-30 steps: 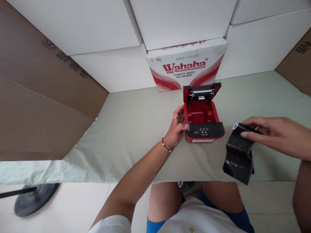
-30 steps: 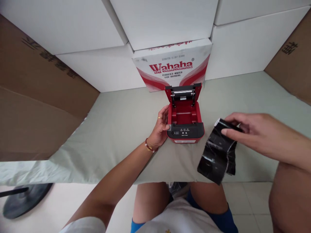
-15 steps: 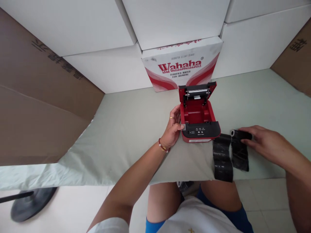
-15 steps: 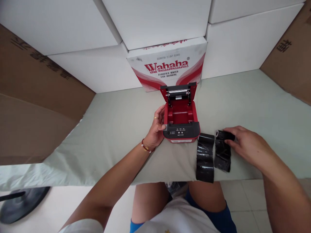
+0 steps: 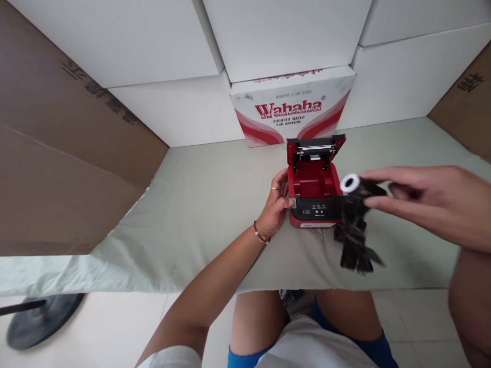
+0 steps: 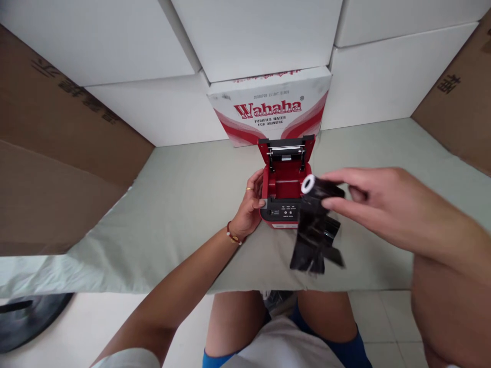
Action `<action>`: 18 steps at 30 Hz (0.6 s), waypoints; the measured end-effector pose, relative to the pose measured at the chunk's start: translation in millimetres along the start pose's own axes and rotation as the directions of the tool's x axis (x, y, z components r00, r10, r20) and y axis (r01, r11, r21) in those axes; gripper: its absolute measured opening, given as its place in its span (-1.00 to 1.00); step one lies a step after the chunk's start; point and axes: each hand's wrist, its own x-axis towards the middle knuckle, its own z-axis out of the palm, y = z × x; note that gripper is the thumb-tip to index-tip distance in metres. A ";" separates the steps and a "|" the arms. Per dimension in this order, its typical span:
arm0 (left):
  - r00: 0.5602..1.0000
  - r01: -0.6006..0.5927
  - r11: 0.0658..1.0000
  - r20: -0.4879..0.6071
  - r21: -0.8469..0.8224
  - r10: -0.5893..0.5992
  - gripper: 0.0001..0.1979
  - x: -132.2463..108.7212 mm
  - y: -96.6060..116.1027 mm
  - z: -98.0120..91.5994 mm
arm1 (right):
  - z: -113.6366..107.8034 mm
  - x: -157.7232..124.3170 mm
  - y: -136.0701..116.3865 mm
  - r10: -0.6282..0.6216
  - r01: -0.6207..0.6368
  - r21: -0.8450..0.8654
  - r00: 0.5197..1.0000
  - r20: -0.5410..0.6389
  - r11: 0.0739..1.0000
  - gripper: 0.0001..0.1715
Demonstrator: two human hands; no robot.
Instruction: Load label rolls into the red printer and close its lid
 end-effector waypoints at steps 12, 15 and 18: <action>0.857 -0.422 0.557 0.114 0.716 0.503 -0.48 -25.9 14.9 11.4 | 80.7 95.8 -52.4 0.098 0.042 -0.490 0.961 0.258 0.870 -0.48; 0.759 -0.560 0.305 0.330 0.770 0.561 -0.54 -32.9 23.6 20.0 | 83.7 98.5 -53.2 0.090 0.036 -0.496 0.970 0.227 0.868 -0.45; 0.730 -0.590 0.200 0.410 0.783 0.547 -0.52 -35.4 25.1 25.0 | 87.2 100.0 -50.8 0.077 0.033 -0.491 0.976 0.202 0.871 -0.45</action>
